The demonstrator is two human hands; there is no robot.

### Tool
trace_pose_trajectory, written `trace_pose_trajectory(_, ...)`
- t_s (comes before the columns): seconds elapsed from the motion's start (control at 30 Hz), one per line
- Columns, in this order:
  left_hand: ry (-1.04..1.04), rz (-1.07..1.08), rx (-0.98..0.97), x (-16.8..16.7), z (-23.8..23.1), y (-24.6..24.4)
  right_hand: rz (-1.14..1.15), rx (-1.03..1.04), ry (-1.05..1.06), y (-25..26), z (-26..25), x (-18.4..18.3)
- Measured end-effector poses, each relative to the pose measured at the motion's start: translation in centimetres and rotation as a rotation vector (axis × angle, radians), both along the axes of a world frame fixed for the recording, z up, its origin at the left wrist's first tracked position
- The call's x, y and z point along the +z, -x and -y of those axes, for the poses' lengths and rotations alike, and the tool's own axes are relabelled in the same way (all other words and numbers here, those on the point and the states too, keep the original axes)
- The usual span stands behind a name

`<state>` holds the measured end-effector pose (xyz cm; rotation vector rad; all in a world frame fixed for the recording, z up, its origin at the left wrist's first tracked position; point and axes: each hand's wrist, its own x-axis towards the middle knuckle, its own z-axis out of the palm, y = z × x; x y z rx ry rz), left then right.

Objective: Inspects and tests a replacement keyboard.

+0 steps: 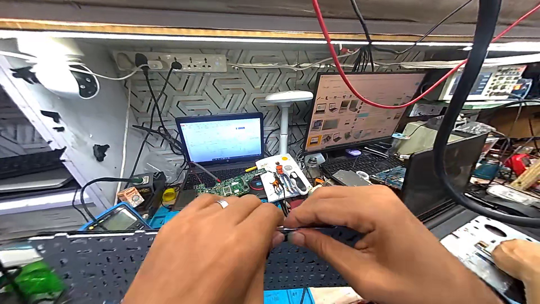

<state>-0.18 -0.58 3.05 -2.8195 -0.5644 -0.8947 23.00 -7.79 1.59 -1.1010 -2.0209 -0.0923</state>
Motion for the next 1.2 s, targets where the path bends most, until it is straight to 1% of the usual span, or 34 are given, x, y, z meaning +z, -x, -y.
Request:
trace_pose_trajectory(0.1,0.037,0.011,-0.035,-0.2,-0.2,0.0,0.048,0.053,0.062,-0.6,0.0,0.1)
trace_pose_trajectory(0.17,0.058,-0.009,-0.037,-0.2,-0.2,0.3,0.067,0.044,0.091,-1.2,0.3,0.1)
trace_pose_trajectory(0.23,0.086,0.004,-0.035,0.0,-0.3,0.7,0.041,0.048,0.123,-1.8,0.7,0.1)
trace_pose_trajectory(0.37,0.116,0.007,-0.041,0.3,-0.2,0.9,-0.02,0.12,0.156,-2.4,0.8,0.0)
trace_pose_trajectory(0.47,0.141,-0.003,-0.047,0.4,-0.1,0.9,-0.018,0.127,0.129,-2.3,0.9,-0.1)
trace_pose_trajectory(0.57,0.158,-0.015,-0.052,0.3,-0.2,0.8,0.004,0.066,0.083,-2.2,0.9,-0.3)
trace_pose_trajectory(0.67,0.159,-0.042,-0.074,-0.1,-0.5,0.3,0.003,0.025,0.08,-1.9,0.8,-0.6)
trace_pose_trajectory(0.77,0.131,-0.005,-0.088,-0.9,-0.5,-0.5,-0.027,0.048,0.12,-1.5,0.7,-0.8)
trace_pose_trajectory(0.9,0.165,-0.007,-0.079,-0.5,-0.5,-0.1,-0.061,0.062,0.166,-2.2,1.0,-0.3)
trace_pose_trajectory(1.07,0.227,0.008,-0.086,-0.1,-0.4,0.7,-0.084,0.113,0.116,-2.1,1.0,-0.2)
trace_pose_trajectory(1.2,0.234,0.009,-0.084,0.1,-0.3,0.8,-0.089,0.099,0.064,-1.9,0.8,-0.5)
